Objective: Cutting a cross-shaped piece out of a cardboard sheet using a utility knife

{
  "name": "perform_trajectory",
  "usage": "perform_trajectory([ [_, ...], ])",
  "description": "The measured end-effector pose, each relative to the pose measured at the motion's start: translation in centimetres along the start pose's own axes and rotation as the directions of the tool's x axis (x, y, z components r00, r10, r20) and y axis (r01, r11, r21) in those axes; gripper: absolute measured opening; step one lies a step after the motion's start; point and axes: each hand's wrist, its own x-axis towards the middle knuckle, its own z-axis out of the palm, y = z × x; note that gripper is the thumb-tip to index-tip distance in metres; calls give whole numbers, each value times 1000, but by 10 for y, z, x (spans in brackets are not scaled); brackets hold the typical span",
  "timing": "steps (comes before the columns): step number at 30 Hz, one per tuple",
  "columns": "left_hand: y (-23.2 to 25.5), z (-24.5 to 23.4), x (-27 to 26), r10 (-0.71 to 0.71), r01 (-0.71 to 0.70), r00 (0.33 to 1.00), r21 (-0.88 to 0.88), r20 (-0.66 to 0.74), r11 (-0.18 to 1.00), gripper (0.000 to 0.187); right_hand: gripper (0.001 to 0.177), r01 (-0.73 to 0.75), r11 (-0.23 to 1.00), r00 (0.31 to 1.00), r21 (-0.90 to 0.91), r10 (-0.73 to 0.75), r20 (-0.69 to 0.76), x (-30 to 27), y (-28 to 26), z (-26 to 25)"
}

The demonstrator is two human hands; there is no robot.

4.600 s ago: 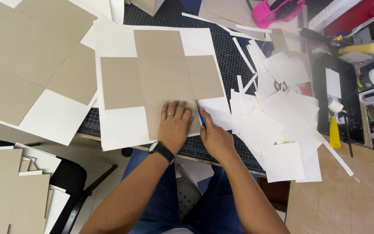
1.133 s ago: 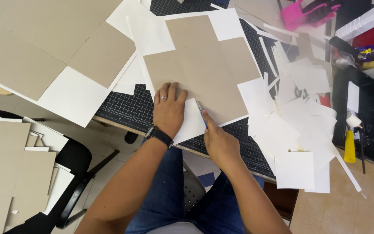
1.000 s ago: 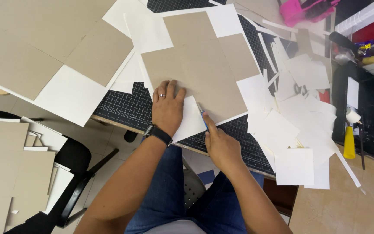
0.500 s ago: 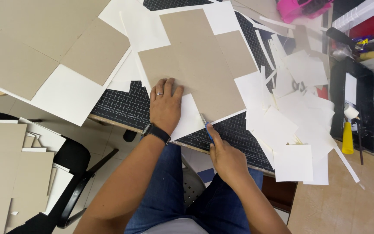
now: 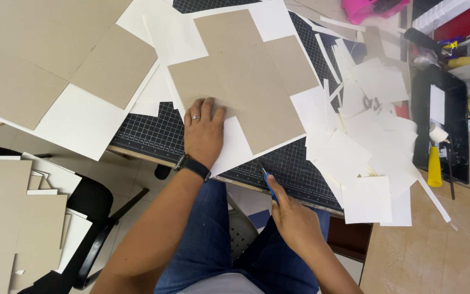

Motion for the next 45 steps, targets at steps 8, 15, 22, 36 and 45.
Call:
perform_trajectory([
  [8,-42,15,56,-15,16,997,15,-80,1000,33,66,-49,732,998,680,58,9,3,-4,-32],
  [15,-84,32,105,-193,157,953,164,233,974,58,60,546,70,780,835,322,-537,86,-13,-3],
  [22,-73,-7,78,-172,150,957,110,233,983,56,56,400,141,753,905,513,-413,84,-4,-24],
  [36,-136,-3,176,-418,323,853,313,313,893,64,60,467,230,726,854,452,-519,90,14,-12],
  [45,-148,24,189,-395,319,874,279,283,906,73,64,396,65,754,916,546,-365,90,6,-25],
])
